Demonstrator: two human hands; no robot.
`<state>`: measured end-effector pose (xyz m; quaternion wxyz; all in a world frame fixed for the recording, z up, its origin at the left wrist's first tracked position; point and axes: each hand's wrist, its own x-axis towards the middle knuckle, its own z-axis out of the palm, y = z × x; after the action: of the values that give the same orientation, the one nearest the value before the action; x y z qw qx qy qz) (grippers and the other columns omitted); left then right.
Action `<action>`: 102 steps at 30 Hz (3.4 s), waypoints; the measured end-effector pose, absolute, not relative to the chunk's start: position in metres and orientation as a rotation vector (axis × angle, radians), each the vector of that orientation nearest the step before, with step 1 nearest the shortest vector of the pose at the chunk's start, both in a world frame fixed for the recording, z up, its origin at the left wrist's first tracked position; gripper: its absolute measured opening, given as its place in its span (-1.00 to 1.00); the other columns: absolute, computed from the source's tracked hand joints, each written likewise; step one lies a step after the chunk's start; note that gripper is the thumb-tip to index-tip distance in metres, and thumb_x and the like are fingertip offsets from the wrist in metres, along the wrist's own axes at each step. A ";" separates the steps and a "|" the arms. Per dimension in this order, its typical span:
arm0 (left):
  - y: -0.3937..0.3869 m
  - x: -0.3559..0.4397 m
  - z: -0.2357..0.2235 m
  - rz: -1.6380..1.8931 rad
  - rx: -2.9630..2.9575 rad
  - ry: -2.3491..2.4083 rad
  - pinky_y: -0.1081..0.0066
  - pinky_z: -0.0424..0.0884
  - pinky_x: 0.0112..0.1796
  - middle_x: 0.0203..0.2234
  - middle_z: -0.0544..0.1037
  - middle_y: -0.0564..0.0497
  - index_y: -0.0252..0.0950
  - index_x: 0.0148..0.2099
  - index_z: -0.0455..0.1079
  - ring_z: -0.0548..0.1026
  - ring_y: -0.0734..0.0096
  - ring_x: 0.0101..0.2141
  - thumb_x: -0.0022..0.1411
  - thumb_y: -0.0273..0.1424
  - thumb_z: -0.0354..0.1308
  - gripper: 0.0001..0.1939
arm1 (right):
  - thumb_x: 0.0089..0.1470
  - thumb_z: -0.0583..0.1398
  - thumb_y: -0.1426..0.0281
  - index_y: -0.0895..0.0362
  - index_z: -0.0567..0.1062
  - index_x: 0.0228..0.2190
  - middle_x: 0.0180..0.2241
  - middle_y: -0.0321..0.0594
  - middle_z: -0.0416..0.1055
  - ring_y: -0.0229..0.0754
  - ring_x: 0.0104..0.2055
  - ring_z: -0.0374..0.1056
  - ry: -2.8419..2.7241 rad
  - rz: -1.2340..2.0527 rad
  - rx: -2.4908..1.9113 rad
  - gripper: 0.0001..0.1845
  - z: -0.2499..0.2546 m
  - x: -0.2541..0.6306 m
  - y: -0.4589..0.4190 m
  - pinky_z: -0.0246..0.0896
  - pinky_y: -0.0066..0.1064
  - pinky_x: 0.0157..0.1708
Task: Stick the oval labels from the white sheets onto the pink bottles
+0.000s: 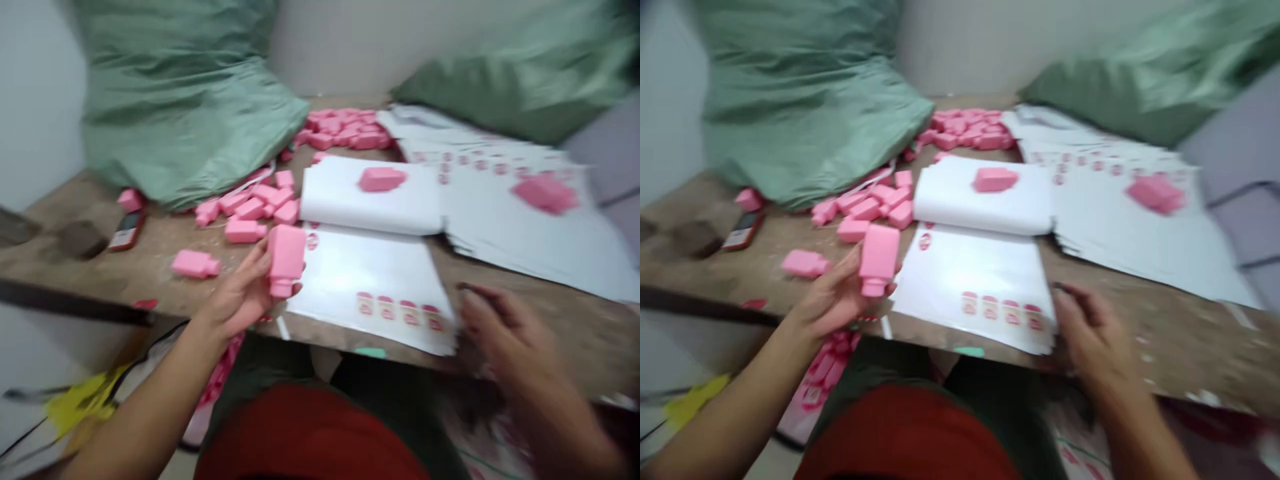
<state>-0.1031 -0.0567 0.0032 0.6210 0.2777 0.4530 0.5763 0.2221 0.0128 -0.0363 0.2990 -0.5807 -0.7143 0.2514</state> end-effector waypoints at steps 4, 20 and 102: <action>-0.040 -0.060 0.000 1.202 0.396 0.914 0.27 0.55 -0.09 0.06 0.51 -0.06 -0.08 0.06 0.39 0.51 0.15 0.02 0.04 -0.23 0.34 -0.50 | 0.24 0.07 0.12 0.11 0.53 -0.14 -0.23 -0.09 0.57 -0.04 -0.23 0.50 -1.869 0.686 -1.587 -0.60 -0.038 0.229 0.015 0.40 -0.33 -0.35; -0.002 -0.008 -0.025 1.189 0.417 1.228 0.22 0.44 -0.04 -0.12 0.60 -0.13 -0.24 -0.04 0.26 0.56 0.15 -0.06 0.05 -0.33 0.33 -0.55 | 0.24 0.06 0.35 0.06 0.48 -0.32 -0.49 -0.30 0.53 -0.16 -0.49 0.34 -2.253 0.328 -1.433 -0.80 -0.045 0.180 0.015 0.00 -0.35 -0.43; -0.012 -0.013 -0.011 1.128 0.389 1.007 0.32 0.46 -0.17 -0.16 0.60 -0.14 -0.34 -0.06 0.43 0.56 0.27 -0.23 0.08 -0.38 0.32 -0.64 | 0.07 0.20 0.19 0.07 0.48 -0.51 -0.59 -0.34 0.35 -0.22 -0.53 0.27 -1.666 1.093 -1.405 -0.75 -0.013 0.179 0.004 0.12 -0.41 -0.54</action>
<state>-0.0129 -0.0120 -0.0111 0.7104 0.1751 0.4539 0.5086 0.1792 0.0035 -0.0134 0.3444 -0.5409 -0.6416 0.4210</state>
